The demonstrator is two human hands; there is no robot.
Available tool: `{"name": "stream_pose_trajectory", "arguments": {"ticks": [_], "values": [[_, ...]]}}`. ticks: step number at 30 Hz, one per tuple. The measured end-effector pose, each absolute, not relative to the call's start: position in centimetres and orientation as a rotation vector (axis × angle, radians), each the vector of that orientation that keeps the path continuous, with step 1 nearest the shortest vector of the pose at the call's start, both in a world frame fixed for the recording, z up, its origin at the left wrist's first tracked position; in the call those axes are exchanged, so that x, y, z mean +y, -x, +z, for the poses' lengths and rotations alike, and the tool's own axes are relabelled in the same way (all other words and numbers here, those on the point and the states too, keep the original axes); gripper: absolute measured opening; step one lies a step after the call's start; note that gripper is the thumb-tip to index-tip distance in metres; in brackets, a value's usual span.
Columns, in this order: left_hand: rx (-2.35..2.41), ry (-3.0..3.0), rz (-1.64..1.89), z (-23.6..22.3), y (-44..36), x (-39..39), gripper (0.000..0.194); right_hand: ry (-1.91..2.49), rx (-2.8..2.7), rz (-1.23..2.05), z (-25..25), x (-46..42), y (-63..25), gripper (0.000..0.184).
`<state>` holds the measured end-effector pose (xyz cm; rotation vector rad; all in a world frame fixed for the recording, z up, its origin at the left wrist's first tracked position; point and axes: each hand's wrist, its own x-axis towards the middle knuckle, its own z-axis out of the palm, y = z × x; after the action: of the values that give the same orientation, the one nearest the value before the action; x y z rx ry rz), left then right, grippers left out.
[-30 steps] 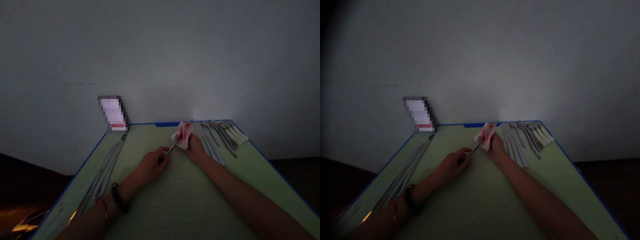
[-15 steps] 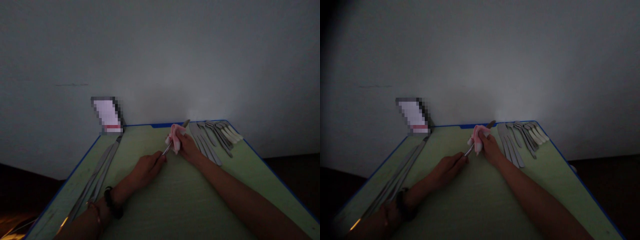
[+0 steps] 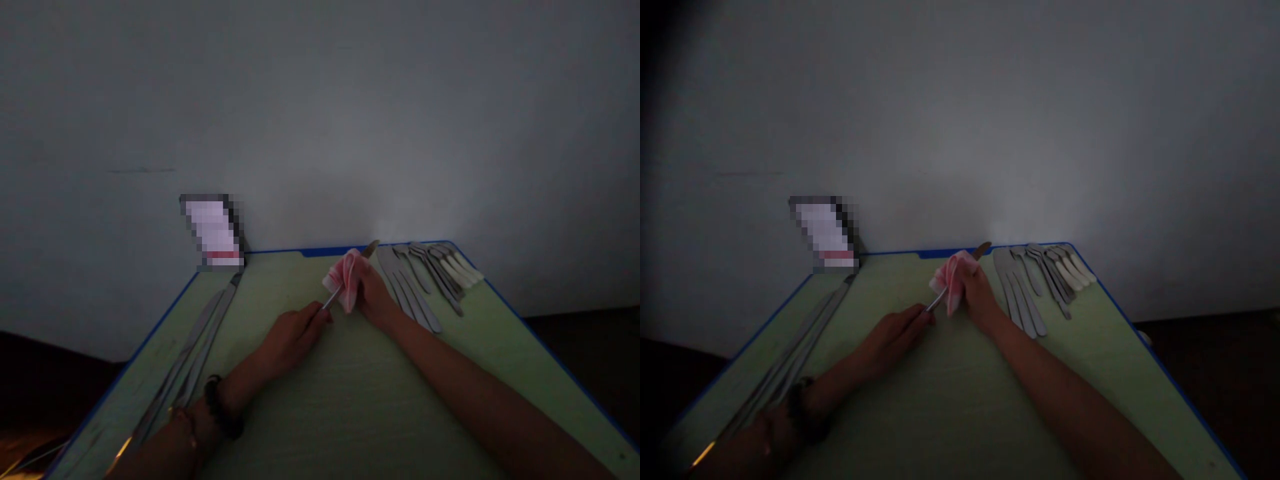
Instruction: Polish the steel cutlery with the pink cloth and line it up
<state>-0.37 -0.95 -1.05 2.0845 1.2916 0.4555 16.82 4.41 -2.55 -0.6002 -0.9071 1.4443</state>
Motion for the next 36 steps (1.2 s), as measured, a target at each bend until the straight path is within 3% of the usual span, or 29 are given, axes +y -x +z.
{"name": "stream_pose_trajectory", "arguments": {"ticks": [6, 24, 36], "values": [[1.334, -2.108, 0.405, -1.0, 0.3, -1.0, 0.033, 0.812, -0.896, 1.401, -3.4, 4.5, -16.9, 0.034], [1.333, -2.058, 0.418, -0.9, 0.3, -0.9, 0.038, 0.645, -0.712, 1.587, -3.0, 4.9, -17.3, 0.028], [1.329, -2.042, 0.433, -1.0, 0.4, -0.9, 0.038, 0.603, -0.593, 1.709, -2.7, 4.6, -17.1, 0.039]]}}
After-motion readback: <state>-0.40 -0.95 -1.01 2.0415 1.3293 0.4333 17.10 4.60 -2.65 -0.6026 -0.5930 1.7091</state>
